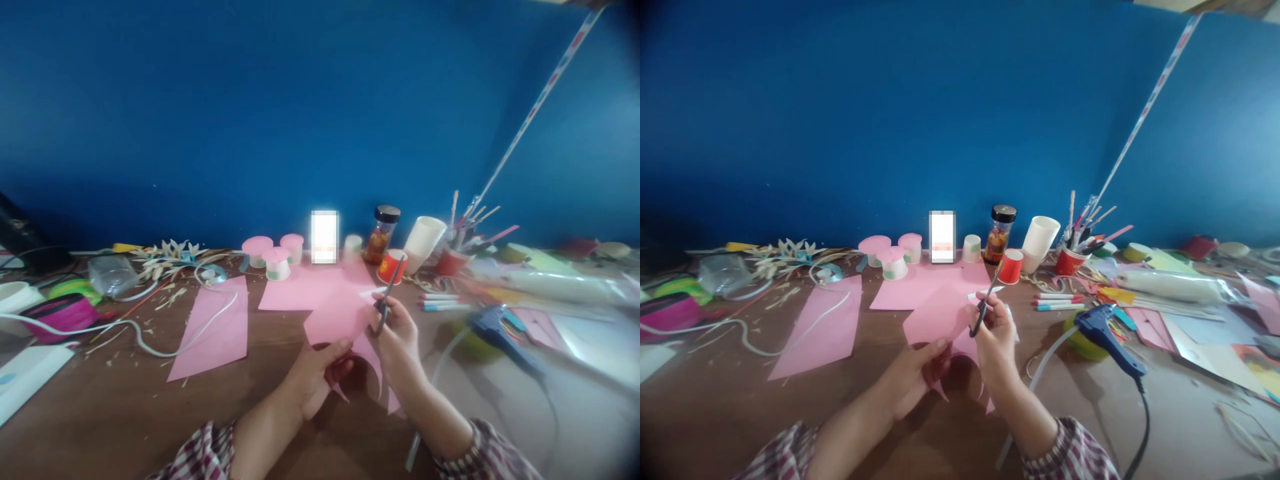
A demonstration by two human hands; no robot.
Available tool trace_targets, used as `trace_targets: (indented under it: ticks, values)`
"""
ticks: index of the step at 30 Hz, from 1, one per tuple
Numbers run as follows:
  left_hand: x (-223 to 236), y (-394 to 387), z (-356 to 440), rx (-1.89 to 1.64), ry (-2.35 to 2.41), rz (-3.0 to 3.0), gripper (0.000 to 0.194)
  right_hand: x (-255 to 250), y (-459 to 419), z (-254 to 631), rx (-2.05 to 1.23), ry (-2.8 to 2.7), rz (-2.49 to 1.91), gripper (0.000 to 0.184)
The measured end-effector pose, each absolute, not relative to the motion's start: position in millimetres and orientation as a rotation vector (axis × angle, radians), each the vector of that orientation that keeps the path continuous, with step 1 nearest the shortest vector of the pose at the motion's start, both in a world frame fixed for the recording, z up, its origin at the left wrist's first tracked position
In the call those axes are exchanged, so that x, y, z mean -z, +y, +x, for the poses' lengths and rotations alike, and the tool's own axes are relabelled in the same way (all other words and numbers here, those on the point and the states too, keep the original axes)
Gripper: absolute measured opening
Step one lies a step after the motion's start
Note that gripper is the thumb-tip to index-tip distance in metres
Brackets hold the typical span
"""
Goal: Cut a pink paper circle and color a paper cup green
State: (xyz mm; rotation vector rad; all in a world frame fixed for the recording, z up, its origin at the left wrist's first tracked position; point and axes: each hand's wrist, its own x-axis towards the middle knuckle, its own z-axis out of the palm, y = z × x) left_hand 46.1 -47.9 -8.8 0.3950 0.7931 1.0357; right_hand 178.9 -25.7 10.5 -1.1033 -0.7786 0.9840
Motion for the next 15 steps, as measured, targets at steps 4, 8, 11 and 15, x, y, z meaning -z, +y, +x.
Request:
trace_targets:
  ticks: [4,8,11,15]
  values:
    - [9.1,-46.4,46.3,-0.987,0.796,0.417,0.026,-12.6,-28.4,177.5,-0.982,-0.779,-1.122,0.041]
    - [9.4,-44.4,44.3,-1.071,0.828,0.425,0.029,-9.4,-27.9,175.8,-0.962,-0.854,-1.11,0.036]
    - [9.3,-43.8,43.0,-1.118,0.821,0.423,0.032,-4.1,-25.6,175.3,-0.934,-0.907,-1.106,0.037]
    - [7.5,-43.9,43.2,-1.144,0.806,0.44,0.036,-1.7,-23.3,175.0,-0.917,-0.931,-1.113,0.037]
